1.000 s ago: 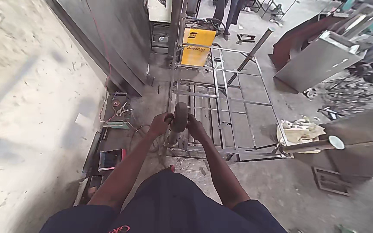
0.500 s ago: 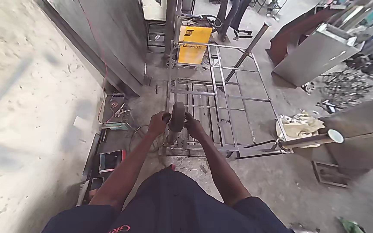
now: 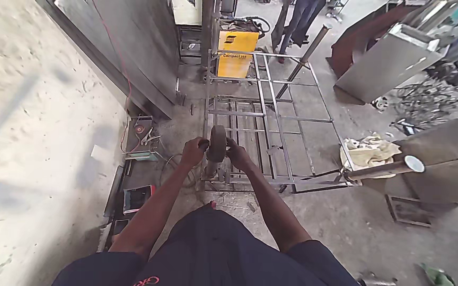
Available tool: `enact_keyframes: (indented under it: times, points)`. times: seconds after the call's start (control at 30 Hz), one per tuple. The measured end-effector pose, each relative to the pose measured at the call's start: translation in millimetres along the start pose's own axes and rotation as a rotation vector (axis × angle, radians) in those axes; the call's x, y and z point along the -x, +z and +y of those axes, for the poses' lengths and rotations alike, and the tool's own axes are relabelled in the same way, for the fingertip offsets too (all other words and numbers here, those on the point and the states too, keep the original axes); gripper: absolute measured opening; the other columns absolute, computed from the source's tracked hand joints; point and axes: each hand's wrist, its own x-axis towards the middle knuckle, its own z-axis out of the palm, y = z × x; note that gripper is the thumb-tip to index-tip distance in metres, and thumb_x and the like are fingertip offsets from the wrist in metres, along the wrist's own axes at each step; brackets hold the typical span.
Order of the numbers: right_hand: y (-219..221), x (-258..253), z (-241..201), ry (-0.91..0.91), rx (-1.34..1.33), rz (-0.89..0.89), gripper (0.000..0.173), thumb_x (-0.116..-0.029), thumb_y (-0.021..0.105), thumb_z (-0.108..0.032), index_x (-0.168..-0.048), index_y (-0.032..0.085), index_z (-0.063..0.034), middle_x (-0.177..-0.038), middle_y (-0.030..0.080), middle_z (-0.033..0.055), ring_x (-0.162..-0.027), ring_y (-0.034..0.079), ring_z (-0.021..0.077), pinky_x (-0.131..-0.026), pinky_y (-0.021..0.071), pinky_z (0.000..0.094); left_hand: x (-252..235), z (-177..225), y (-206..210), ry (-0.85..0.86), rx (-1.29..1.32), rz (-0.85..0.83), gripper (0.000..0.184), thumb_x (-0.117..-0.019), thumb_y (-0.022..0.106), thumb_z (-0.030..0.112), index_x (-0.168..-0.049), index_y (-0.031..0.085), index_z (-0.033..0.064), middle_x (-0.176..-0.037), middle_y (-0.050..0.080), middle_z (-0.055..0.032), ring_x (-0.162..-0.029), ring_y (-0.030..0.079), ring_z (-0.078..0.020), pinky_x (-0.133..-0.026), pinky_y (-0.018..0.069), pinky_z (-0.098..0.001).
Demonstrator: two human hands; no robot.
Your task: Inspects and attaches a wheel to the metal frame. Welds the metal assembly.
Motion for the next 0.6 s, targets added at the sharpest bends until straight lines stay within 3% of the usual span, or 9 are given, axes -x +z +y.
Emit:
enact_keyframes:
  times: [0.13,0.23,0.33,0.4,0.47,0.6]
  points:
    - [-1.4,1.2,0.2,-0.028,-0.005,-0.001,0.061,-0.0992,0.062,-0.007,-0.154,0.04,-0.0223,-0.119,0.07,0.0086,-0.08,0.071,0.0253,-0.078,0.0606,0.0501,-6.4,3.5,-9.0,0.054,-0.048,-0.036,0.022,-0.1024,0.062,0.021,-0.119,0.07,0.0077,-0.109,0.074,-0.0086,-0.096,0.071,-0.0198,-0.092,0.0572,-0.0459]
    - [-2.7,1.5,-1.1,-0.023,-0.001,-0.004,0.059,-0.0995,0.062,-0.007,-0.153,0.041,-0.0216,-0.122,0.07,0.0071,-0.081,0.072,0.0243,-0.078,0.0605,0.0493,-8.0,38.8,-25.3,0.187,-0.087,0.025,0.029,-0.0994,0.059,0.013,-0.127,0.066,0.0066,-0.123,0.069,-0.0109,-0.104,0.07,-0.0194,-0.095,0.0574,-0.0415]
    - [-3.7,2.3,-1.8,-0.03,-0.009,-0.002,0.06,-0.0997,0.062,-0.006,-0.154,0.04,-0.0202,-0.123,0.07,0.008,-0.087,0.072,0.0247,-0.082,0.0602,0.0502,-23.8,76.3,-37.1,0.459,-0.251,-0.034,0.029,-0.097,0.064,0.02,-0.123,0.07,0.0075,-0.125,0.068,-0.0121,-0.118,0.063,-0.0248,-0.103,0.0511,-0.0461]
    - [-4.6,3.3,-3.1,-0.035,-0.024,0.0,0.061,-0.099,0.062,-0.005,-0.154,0.041,-0.0214,-0.122,0.071,0.0073,-0.085,0.072,0.0242,-0.08,0.0608,0.0495,-39.6,96.0,-35.2,0.596,-0.497,-0.147,0.028,-0.0927,0.067,0.032,-0.113,0.076,0.0157,-0.119,0.07,-0.0063,-0.119,0.062,-0.0263,-0.099,0.0505,-0.054]
    - [-5.2,4.7,-4.9,-0.04,-0.024,0.001,0.057,-0.0992,0.062,-0.005,-0.152,0.043,-0.0203,-0.121,0.071,0.006,-0.082,0.072,0.0226,-0.077,0.0609,0.0476,-46.5,123.1,-27.0,0.52,-0.806,-0.337,0.029,-0.0903,0.067,0.043,-0.11,0.076,0.0242,-0.123,0.066,-0.0028,-0.122,0.058,-0.0286,-0.093,0.0475,-0.0621]
    - [-5.8,6.9,-5.2,-0.014,-0.036,0.001,0.054,-0.1006,0.061,-0.008,-0.151,0.045,-0.0208,-0.106,0.073,0.0098,-0.075,0.07,0.0244,-0.073,0.06,0.0484,-53.3,153.8,-1.1,0.395,-1.124,-0.453,0.032,-0.0803,0.073,0.05,-0.094,0.074,0.0202,-0.111,0.069,-0.0072,-0.112,0.063,-0.034,-0.089,0.0441,-0.0715]
